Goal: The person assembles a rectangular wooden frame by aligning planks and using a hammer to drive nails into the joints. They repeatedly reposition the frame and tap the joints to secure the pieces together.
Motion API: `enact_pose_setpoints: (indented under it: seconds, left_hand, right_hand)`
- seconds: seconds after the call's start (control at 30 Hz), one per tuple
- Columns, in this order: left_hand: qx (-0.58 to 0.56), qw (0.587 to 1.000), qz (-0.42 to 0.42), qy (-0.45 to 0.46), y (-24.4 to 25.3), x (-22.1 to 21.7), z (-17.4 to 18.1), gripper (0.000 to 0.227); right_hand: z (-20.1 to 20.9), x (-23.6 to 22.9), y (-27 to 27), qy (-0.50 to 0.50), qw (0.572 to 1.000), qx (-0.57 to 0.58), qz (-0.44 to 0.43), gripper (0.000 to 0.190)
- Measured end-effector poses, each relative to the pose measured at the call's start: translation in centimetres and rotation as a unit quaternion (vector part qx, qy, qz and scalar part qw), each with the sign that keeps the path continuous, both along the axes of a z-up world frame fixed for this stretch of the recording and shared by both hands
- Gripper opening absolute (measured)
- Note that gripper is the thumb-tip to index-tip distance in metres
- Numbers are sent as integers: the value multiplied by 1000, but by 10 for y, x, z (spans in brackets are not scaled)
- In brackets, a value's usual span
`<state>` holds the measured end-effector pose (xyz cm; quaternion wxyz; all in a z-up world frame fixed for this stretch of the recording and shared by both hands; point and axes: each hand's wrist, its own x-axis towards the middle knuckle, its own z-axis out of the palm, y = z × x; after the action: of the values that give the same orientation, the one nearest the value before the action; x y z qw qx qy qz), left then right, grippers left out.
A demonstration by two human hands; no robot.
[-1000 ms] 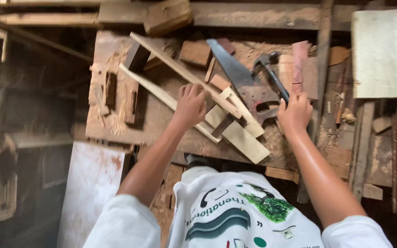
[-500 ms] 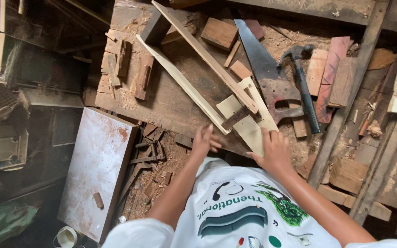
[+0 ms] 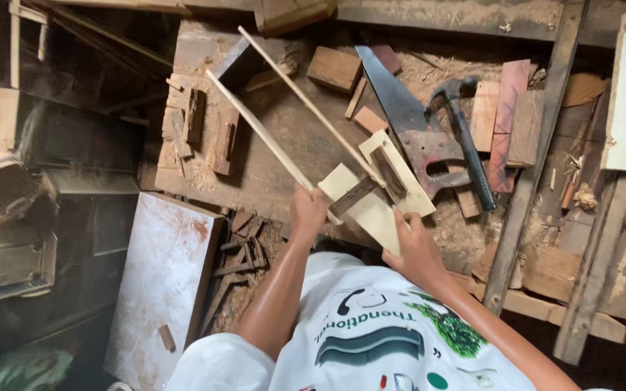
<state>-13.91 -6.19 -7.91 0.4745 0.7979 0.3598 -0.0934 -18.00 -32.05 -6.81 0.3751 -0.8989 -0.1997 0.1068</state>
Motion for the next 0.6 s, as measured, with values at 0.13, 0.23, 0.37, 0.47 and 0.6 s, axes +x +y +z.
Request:
enact_pose_setpoints:
  seconds: [0.13,0.23,0.37,0.47,0.6]
  left_hand:
    - [115,993,-38,11,13,7,26,30]
    - [212,950,-70,-220,23,9,23,52]
    - [34,998,-46,-3,42,25,31,49]
    - [62,993,-102,0,57,47,43,60]
    - [133,984,-120,13,96,62,51,52]
  right_hand:
    - [4,6,13,45,999,-21,10,97]
    - [2,10,26,-1,1000,8,9,97]
    - [2,29,58,-33,994,-107,2,94]
    - [1,40,77,-88,984,-151,-21,80]
    - [-7,46,95,-151,984,-69,-69,64]
